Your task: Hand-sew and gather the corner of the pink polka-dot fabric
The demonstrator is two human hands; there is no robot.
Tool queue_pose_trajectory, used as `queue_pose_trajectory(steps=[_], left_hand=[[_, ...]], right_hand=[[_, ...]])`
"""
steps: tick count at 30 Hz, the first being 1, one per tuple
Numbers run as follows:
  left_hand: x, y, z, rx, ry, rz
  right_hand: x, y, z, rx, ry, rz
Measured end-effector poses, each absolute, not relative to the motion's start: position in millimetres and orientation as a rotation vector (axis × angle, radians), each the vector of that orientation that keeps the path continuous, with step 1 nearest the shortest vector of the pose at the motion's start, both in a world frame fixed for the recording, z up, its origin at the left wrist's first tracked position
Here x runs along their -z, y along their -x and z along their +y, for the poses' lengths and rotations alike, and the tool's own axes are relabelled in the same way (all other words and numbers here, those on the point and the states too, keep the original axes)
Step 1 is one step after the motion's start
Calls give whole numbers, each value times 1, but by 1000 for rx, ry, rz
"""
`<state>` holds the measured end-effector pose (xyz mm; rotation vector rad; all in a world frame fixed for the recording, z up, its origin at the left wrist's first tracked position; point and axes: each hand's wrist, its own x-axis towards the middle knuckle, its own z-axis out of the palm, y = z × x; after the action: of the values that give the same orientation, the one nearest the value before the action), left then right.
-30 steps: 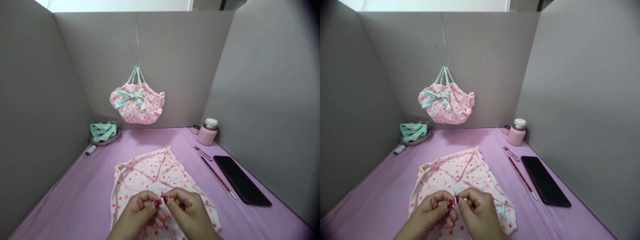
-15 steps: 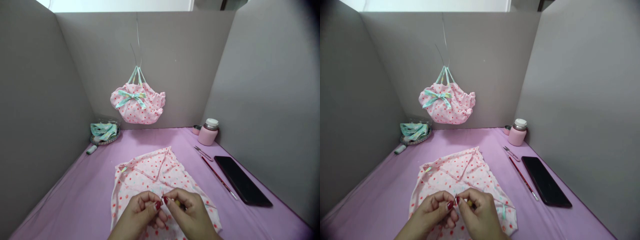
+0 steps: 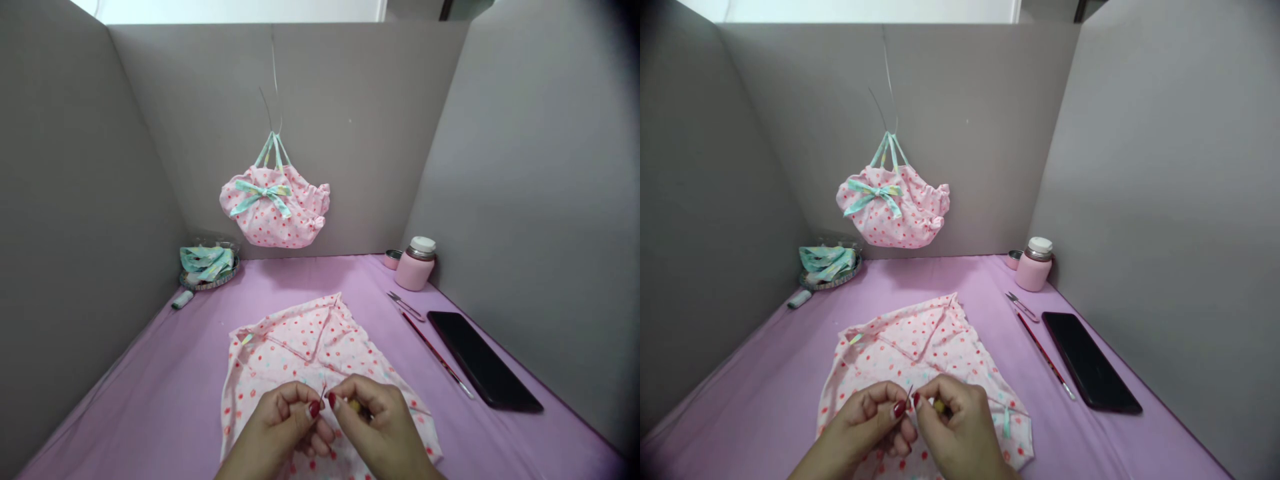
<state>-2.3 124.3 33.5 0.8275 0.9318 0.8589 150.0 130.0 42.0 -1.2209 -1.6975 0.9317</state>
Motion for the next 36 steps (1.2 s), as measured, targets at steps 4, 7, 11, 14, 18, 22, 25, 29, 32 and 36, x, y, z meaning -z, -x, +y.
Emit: queue_pose_trajectory(steps=[4, 7, 11, 14, 18, 22, 25, 29, 32, 36], left_hand=[[-36, 2, 124, -864, -824, 934], [-37, 2, 125, -865, -812, 942], [-36, 2, 124, -873, -805, 920], [-36, 2, 124, -878, -801, 913], [-36, 2, 123, -883, -797, 906], [-35, 2, 123, -877, -813, 907], [-34, 1, 123, -876, -809, 900], [-34, 1, 123, -882, -828, 890], [-34, 1, 124, -888, -819, 892], [-35, 1, 125, -893, -814, 904]], right_hand=[[-41, -150, 130, -969, 1217, -1676], [-40, -150, 131, -976, 1227, -1671], [-40, -150, 131, -961, 1230, -1683], [-40, -150, 131, -972, 1239, -1669], [-42, -149, 130, -996, 1233, -1670], [-42, -149, 130, -988, 1234, -1676], [-40, -149, 130, -986, 1244, -1673], [-39, -149, 130, -996, 1233, -1664], [-39, -150, 130, -1011, 1232, -1652], [-40, -150, 131, -1009, 1254, -1651]])
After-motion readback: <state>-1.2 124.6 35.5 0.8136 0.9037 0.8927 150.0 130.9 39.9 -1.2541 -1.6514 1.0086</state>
